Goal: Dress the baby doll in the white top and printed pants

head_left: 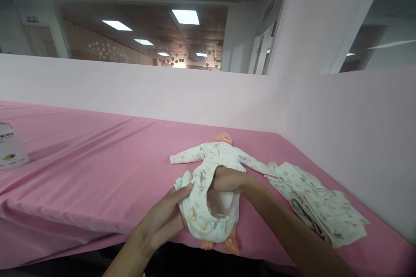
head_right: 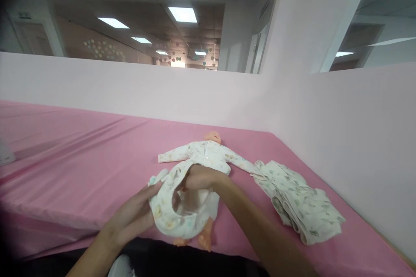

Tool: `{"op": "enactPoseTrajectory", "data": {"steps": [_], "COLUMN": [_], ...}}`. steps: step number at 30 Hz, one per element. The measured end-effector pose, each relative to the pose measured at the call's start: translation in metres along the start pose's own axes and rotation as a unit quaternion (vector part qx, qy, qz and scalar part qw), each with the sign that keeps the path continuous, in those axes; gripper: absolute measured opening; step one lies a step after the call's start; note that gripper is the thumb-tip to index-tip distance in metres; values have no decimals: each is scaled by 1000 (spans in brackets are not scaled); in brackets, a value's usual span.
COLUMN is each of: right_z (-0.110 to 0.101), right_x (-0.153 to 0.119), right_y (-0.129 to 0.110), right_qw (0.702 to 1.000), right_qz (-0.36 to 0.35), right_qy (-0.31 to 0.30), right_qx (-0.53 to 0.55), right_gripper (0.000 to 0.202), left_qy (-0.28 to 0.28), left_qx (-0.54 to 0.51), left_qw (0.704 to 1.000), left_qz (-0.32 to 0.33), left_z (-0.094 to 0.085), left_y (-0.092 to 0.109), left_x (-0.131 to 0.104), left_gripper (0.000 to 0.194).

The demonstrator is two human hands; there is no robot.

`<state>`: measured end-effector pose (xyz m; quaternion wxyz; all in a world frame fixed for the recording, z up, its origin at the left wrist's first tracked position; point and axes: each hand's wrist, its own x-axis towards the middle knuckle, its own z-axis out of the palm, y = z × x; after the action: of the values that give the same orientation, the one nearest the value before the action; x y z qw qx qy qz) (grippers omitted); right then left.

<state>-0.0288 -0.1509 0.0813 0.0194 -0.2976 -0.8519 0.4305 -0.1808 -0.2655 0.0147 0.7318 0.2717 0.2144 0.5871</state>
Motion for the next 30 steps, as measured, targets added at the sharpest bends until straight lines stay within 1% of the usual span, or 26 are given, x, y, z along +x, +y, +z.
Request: {"op": "enactPoseTrajectory", "data": {"steps": [2, 4, 6, 8, 9, 11, 12, 14, 15, 16, 18, 21, 23, 25, 27, 30], "right_z": [0, 1, 1, -2, -5, -9, -10, -6, -1, 6, 23, 47, 53, 49, 38, 21], "right_x": [2, -2, -13, -29, -37, -50, -54, -55, -53, -49, -39, -23, -17, -14, -14, -13], "right_y": [0, 0, 0, 1, 3, 9, 14, 25, 32, 38, 49, 59, 61, 57, 51, 37], "right_qw": [998, 995, 989, 981, 979, 982, 985, 988, 983, 972, 943, 910, 900, 902, 919, 940], "right_qz": [-24, -57, -94, -131, -144, -150, -144, -131, -133, -140, -164, -186, -191, -195, -195, -197], "right_qy": [-40, -84, -108, -107, -90, -18, 21, 79, 91, 92, 77, 65, 69, 69, 62, 71], "right_qx": [-35, -12, 45, 98, 117, 118, 91, -18, -90, -163, -280, -366, -386, -379, -337, -269], "right_gripper": [16, 20, 32, 40, 40, 38, 37, 37, 39, 44, 54, 58, 55, 50, 47, 44], "left_qy": [-20, -10, 22, 53, 68, 112, 137, 188, 212, 234, 271, 302, 322, 339, 355, 350], "left_qx": [13, 15, 10, 3, -2, -16, -24, -29, -25, -17, 2, 19, 14, 0, -15, -43], "left_qw": [1000, 1000, 999, 996, 993, 984, 977, 962, 955, 949, 940, 941, 939, 936, 931, 933], "left_qz": [-9, -2, 31, 77, 99, 139, 159, 194, 206, 213, 208, 154, 118, 97, 78, 68], "left_z": [1, 0, -3, -7, -10, -19, -24, -34, -38, -42, -45, -41, -34, -27, -21, -15], "left_y": [-8, -8, 2, 17, 25, 37, 40, 40, 37, 31, 15, -14, -31, -44, -52, -58], "left_x": [-2, -4, -6, -6, -6, -6, -6, -7, -9, -11, -15, -24, -30, -34, -38, -39], "left_gripper": [21, 14, 7, 8, 7, 8, 10, 13, 15, 17, 22, 33, 40, 46, 52, 57]}}
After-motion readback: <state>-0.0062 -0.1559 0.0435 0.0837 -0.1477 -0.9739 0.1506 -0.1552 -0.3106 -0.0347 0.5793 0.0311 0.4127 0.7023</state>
